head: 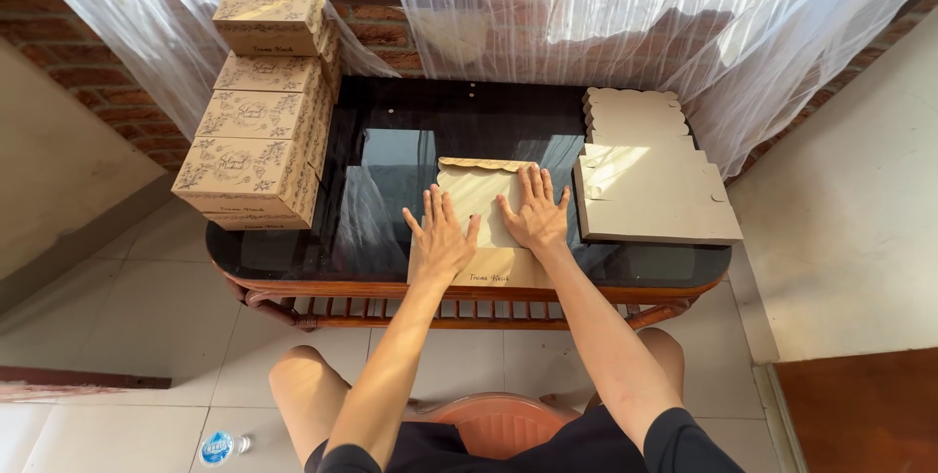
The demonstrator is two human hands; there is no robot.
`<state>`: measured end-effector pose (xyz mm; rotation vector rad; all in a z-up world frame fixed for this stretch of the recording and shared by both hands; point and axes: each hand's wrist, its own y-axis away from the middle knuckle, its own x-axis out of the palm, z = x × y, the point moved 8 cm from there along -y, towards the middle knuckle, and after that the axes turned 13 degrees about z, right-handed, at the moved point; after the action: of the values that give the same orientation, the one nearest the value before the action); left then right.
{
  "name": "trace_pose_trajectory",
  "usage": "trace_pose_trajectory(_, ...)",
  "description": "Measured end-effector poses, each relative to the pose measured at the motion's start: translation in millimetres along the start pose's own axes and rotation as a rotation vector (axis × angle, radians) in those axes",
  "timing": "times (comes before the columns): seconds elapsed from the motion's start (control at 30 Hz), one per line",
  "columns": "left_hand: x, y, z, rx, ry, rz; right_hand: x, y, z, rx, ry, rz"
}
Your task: Folding flat cardboard templates into boxes and stacking them on a table.
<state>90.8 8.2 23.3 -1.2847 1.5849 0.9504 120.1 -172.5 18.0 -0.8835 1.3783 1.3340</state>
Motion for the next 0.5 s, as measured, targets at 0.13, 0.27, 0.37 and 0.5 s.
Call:
trace_pose_trajectory(0.13, -19, 18, -1, 0.004, 0.014, 0.039, -3, -7, 5, -0.008, 0.086, 0.007)
trace_pose_trajectory(0.27, -12, 18, 0, 0.016, 0.046, -0.018, -7, -25, -1, -0.076, 0.115, -0.093)
trace_pose_trajectory(0.37, -15, 17, 2, 0.011, 0.074, -0.018, -13, -54, 0, -0.237, 0.137, -0.292)
trace_pose_trajectory(0.5, -17, 18, 2, 0.0, 0.104, -0.037, 3, -117, -15, -0.346, 0.097, -0.318)
